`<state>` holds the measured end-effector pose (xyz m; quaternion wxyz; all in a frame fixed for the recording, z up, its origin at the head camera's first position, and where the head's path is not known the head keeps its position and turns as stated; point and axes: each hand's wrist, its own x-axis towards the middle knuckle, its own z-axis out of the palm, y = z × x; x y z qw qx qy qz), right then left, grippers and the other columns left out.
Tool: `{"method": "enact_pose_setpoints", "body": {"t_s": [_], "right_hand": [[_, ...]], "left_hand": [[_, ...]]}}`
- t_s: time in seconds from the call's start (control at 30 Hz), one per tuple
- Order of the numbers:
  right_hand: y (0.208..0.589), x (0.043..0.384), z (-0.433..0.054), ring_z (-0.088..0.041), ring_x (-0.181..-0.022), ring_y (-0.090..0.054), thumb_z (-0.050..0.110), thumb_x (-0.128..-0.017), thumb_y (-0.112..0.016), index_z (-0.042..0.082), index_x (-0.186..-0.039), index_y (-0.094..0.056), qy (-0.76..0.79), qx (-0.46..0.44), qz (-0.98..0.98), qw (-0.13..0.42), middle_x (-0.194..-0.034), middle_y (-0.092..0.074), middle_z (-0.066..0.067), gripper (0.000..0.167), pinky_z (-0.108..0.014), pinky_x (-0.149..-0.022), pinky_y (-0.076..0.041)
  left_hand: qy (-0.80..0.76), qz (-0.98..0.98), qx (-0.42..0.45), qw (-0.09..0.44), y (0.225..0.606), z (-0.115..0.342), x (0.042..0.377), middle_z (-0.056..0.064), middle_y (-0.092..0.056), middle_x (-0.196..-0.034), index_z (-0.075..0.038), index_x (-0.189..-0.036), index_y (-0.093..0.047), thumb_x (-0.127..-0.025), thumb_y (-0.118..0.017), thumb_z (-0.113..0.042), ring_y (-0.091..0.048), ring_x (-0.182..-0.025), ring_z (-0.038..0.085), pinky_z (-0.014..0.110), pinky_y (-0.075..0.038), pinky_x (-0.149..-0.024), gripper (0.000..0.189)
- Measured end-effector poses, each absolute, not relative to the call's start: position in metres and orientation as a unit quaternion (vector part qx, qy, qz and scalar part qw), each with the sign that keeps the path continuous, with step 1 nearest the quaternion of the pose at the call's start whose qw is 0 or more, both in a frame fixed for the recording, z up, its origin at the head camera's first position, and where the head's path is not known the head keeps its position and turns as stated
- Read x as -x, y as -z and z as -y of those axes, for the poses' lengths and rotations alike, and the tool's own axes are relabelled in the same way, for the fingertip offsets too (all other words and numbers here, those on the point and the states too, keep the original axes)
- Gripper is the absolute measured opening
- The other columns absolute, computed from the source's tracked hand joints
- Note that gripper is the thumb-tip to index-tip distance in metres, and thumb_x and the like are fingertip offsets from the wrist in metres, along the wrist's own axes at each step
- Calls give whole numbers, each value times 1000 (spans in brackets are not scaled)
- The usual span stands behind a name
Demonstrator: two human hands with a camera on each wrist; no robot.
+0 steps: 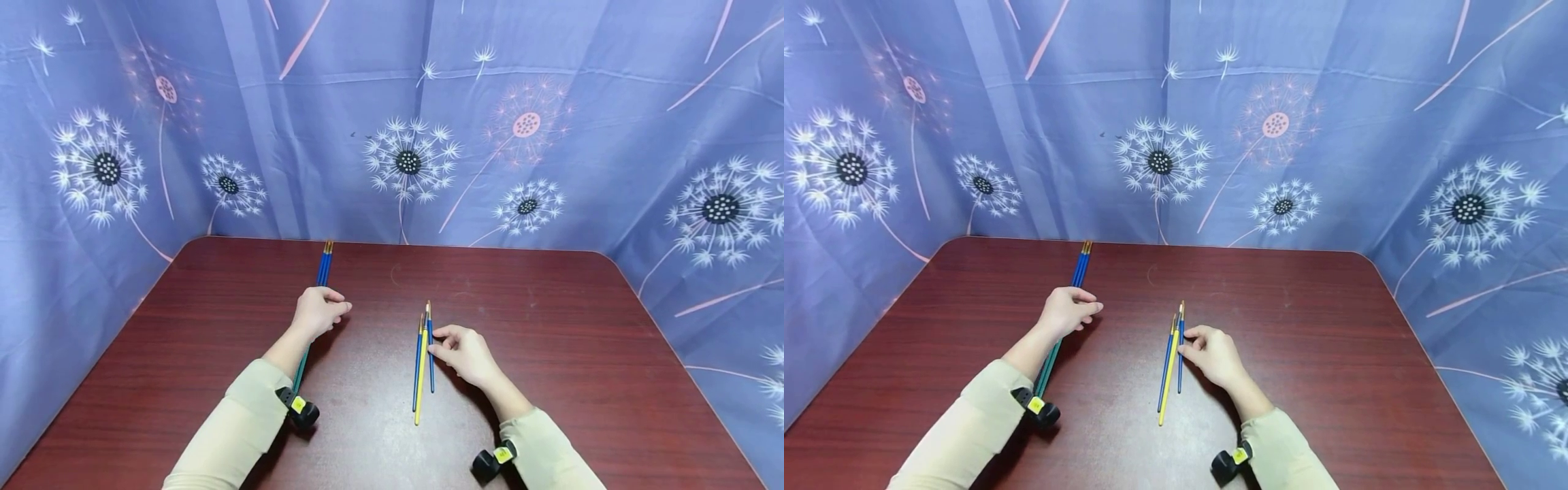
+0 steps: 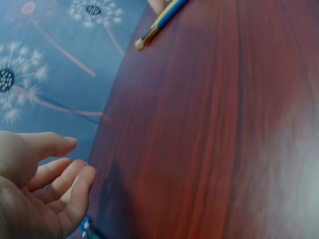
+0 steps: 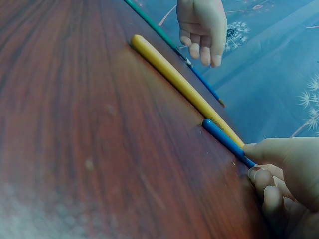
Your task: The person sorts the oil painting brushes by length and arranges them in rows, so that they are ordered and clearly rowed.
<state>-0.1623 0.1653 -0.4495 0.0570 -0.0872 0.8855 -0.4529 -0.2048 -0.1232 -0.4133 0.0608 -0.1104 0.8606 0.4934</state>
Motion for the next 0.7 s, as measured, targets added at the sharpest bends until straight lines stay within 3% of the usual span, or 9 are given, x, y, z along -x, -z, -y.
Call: {"method": "enact_pose_setpoints", "body": {"t_s": [0.7], "right_hand": [[450,163,-166,-11,-41,-47,17,-82,-73,4,-107,-67,453,89,-885,57,-65,-59,0,28,-25,-38,-44]], "left_hand": [[-513,-851,46,102,423,64,206,8,-69,-76,-7,-93,-70,-83,-71,-16,-63,-62,17,25,-51,-51,14]]}}
